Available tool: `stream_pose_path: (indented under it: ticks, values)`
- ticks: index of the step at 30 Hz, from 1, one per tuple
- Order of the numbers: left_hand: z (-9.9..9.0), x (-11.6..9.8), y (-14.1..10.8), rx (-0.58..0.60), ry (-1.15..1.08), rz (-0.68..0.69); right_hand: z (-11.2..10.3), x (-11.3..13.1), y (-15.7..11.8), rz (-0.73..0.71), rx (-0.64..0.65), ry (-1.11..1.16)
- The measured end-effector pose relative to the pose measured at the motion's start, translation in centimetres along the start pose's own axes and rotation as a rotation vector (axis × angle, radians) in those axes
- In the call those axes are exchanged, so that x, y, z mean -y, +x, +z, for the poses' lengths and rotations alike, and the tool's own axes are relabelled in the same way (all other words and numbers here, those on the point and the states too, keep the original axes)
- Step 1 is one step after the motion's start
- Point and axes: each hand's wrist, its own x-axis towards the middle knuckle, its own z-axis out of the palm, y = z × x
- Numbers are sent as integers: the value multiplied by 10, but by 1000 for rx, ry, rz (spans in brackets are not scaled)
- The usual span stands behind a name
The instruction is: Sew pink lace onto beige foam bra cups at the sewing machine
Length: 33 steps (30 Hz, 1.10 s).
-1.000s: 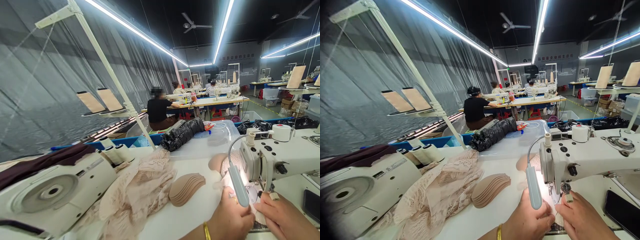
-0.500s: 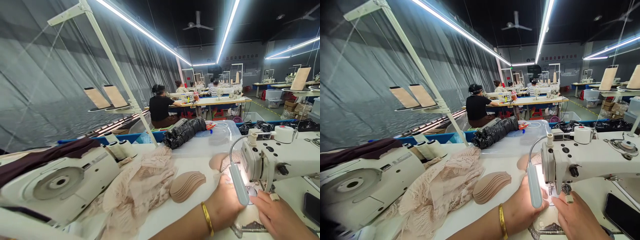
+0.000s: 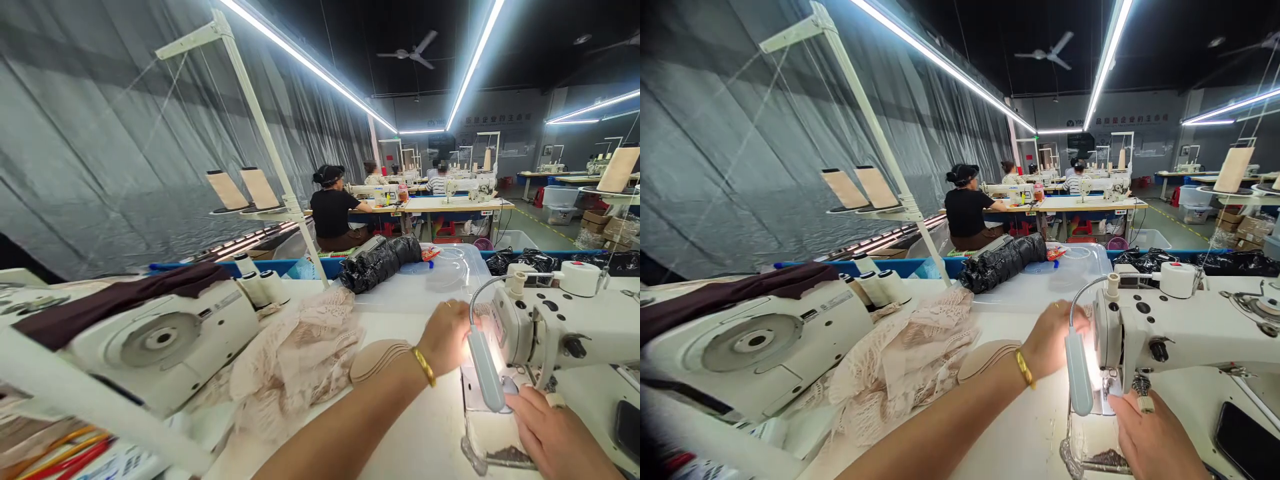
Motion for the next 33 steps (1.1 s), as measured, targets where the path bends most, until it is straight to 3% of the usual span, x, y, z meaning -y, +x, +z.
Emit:
stream_pose_path:
  ticks: [3,7,9,11,15,17,19,22,24,26,28,30,33]
  values:
    - [2,9,38,-20,5,-233,2,0,-1,41,9,11]
    - [13,18,68,99,-91,-409,6,-5,-2,45,47,-3]
    - [9,24,73,57,-139,-464,8,-7,-2,29,62,-33]
    - [-9,32,72,-66,-160,-511,9,-9,-3,19,72,-71]
    - [-65,42,43,-288,-191,-546,9,-6,-2,19,71,-94]
    - [-87,36,12,-300,-209,-539,8,-3,-2,19,44,-77]
    - [-95,23,-29,-283,-195,-535,7,-1,-2,11,14,-65]
    - [-80,-2,-96,-288,-118,-499,6,1,-4,12,-4,-66]
    - [-60,-14,-133,-263,86,-195,5,1,-5,23,3,-71]
    - [-39,-20,-157,-43,74,188,3,2,-5,17,0,-79]
    - [-23,-23,-164,178,-19,348,2,4,-3,13,-16,-96]
    - [-14,-25,-158,297,-38,282,1,4,-2,3,-30,-147]
    - [-4,-30,-132,265,60,57,0,-5,-1,-27,-42,-256]
